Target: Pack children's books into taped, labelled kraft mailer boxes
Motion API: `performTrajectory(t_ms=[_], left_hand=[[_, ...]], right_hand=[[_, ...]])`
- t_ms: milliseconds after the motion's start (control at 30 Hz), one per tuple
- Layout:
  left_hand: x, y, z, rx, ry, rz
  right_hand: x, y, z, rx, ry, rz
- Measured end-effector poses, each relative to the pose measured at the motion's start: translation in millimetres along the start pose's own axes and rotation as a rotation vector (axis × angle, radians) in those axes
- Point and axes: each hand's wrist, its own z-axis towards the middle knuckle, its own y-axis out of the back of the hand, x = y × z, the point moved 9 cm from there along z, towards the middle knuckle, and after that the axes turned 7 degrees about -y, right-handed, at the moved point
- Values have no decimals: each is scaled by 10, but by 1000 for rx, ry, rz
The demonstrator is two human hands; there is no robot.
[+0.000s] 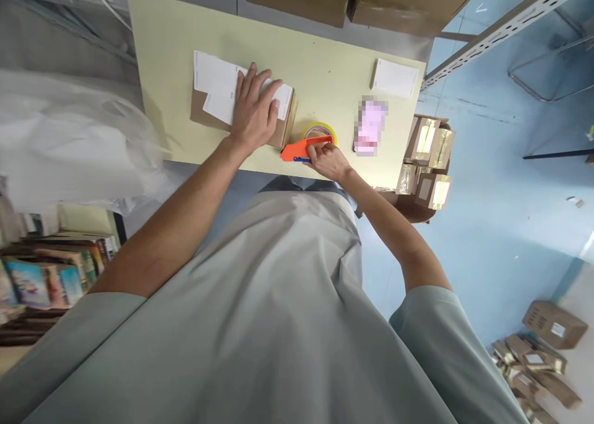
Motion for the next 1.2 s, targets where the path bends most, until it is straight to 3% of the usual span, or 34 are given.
performTrajectory(t_ms=[200,367,433,500,700,767,900,1033,1133,1200], left_hand=[[-135,-335,-139,16,-24,170],[-25,-444,-224,31,7,191],[7,-426,-241,27,11,216],[7,-398,-254,25,7,242],[-43,-370,-272,68,2,291],[-47,-371,-265,61,1,310],[-53,-373,-242,71,6,335],[-91,-219,-135,117,19,304],[-8,140,77,7,92,263],[157,365,247,-75,173,250]], right_hand=[[534,-123,-57,222,203,-303],[742,-23,-89,254,218,-313],[670,50,-68,257,190,-281],[446,158,-7,256,133,-280],[-602,670,380,174,-45,-390],[-682,778,521,135,1,-404],[-491,819,702,85,116,-418],[-349,758,706,100,167,-424],[-309,705,661,127,182,-423],[-275,672,654,141,177,-424]])
